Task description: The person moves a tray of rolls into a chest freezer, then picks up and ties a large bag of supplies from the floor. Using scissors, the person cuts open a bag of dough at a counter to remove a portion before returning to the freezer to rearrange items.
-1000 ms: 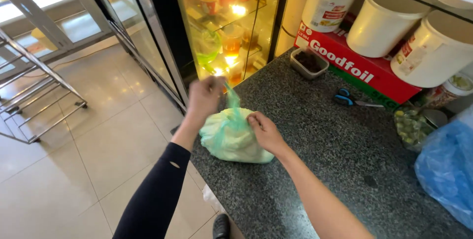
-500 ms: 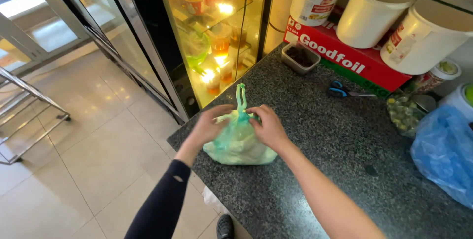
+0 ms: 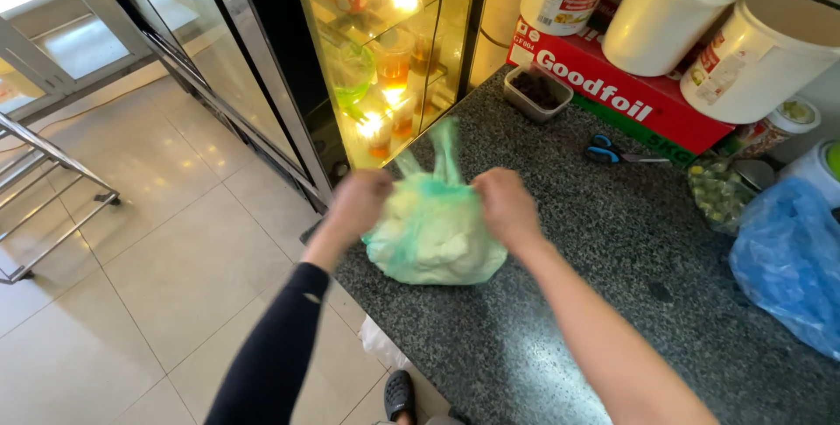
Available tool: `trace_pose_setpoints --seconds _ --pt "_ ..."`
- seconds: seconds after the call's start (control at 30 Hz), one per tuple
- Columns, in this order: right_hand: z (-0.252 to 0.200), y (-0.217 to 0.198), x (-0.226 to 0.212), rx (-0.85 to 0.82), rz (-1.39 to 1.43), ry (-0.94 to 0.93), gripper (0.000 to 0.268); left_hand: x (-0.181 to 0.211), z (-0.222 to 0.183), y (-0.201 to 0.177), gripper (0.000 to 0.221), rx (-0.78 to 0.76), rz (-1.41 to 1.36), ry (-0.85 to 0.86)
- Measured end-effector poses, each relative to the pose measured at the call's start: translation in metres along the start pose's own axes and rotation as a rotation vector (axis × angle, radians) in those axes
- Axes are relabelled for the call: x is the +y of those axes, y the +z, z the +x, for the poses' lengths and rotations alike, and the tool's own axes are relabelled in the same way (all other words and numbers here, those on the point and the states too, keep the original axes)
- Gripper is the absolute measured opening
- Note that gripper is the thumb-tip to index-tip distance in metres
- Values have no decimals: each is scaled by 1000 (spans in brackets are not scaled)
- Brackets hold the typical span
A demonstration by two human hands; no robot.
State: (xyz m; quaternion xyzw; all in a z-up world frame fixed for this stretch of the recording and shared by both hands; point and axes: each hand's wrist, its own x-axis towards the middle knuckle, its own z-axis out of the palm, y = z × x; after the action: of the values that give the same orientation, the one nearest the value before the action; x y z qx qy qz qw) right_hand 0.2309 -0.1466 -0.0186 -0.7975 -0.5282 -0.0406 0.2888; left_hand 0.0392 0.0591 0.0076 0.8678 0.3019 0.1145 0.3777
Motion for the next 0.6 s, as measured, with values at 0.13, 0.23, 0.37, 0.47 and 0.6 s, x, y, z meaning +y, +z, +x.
trace_pose_setpoints --seconds 0.13,0.23,0.37,0.47,0.6 --pt "-13 21 72 130 76 217 17 -63 -2 -24 18 157 -5 32" --pt "-23 38 96 133 47 362 19 -80 -11 -11 16 256 -50 -71" --pt "-13 2 34 183 131 503 22 -26 -27 -2 22 477 59 109" --pt "1 -22 -23 244 124 279 27 25 -20 14 40 465 316 511" --pt "15 -20 -55 95 208 -44 32 17 9 57 76 507 637 765"
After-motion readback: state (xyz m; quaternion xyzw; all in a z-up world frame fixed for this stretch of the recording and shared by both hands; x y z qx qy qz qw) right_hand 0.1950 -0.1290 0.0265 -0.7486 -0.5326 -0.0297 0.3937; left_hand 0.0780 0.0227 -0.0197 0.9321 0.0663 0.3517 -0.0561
